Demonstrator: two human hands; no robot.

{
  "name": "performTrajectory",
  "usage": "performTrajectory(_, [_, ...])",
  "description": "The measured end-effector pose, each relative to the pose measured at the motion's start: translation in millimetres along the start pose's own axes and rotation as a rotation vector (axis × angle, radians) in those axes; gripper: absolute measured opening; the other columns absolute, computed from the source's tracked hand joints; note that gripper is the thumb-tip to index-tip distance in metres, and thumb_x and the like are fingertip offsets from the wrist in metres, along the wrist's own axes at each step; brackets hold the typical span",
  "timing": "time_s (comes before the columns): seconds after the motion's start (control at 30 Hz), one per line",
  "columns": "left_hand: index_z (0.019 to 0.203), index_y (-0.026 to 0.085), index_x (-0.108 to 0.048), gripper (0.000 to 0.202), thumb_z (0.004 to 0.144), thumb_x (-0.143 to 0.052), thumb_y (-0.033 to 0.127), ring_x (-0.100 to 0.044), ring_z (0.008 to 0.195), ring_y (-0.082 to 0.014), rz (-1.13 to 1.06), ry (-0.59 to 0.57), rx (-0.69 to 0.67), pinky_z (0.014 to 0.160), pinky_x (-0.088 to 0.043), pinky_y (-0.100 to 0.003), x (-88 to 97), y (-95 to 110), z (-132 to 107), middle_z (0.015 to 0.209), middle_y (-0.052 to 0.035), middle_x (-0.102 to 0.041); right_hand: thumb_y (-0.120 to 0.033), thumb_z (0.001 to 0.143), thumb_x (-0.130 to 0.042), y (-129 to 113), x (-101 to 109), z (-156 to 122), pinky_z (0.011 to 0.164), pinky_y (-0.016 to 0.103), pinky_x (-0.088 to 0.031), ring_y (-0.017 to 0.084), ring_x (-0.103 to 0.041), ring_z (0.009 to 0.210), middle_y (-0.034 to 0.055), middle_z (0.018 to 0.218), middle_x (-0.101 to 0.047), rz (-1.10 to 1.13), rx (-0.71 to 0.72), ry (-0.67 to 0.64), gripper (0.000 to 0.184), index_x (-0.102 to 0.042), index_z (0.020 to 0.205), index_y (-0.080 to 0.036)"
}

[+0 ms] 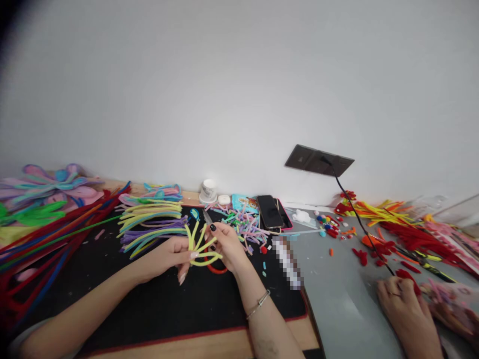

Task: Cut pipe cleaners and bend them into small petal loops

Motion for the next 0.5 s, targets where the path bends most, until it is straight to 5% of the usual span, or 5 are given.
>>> performTrajectory(0.3, [0.060,0.014,-0.051,0.030,0.077,-0.058,0.038,-0.054,0.040,-0.0105,0.082,-0.175,0.065,0.045,-0.041,-0.020,-14.2,-4,-5,0.047,0.0005,-0.061,-0.042,0.071,-0.068,11,-10,-3,0.045,0.018,-0.034,0.007,-0.047,0.049,0.0011,0.060,-0.056,-0.051,-0.086,-0.134,0.031,-0.065,0.075,-0.011])
performTrajectory(0.37, [0.063,0.014,-0.052,0.028,0.077,-0.059,0.038,-0.055,0.040,-0.0106,0.076,-0.097,0.042,0.045,-0.041,-0.020,-7.9,-3,-1,0.047,0.0012,-0.061,-0.047,0.074,-0.062,12,-5,-1,0.043,0.018,-0.034,0.008,-0.047,0.048,0.0012,0.059,-0.056,-0.026,-0.092,-0.088,0.035,-0.064,0.076,-0.012])
performTrajectory(0.5, [0.067,0.015,-0.053,0.026,0.076,-0.059,0.039,-0.056,0.044,-0.0104,0.013,0.257,-0.055,0.048,-0.042,-0.020,21.6,3,3,0.049,0.0031,-0.059,-0.055,0.080,-0.049,12,4,3,0.036,0.017,-0.028,0.006,-0.041,0.041,0.0006,0.060,-0.056,0.029,-0.105,0.046,0.041,-0.060,0.080,-0.015])
Point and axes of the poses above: each hand's wrist, its own z-axis towards the middle knuckle, its own x-axis out of the back of the hand, y = z × x, the point moved 7 cm from there along z, towards the middle knuckle
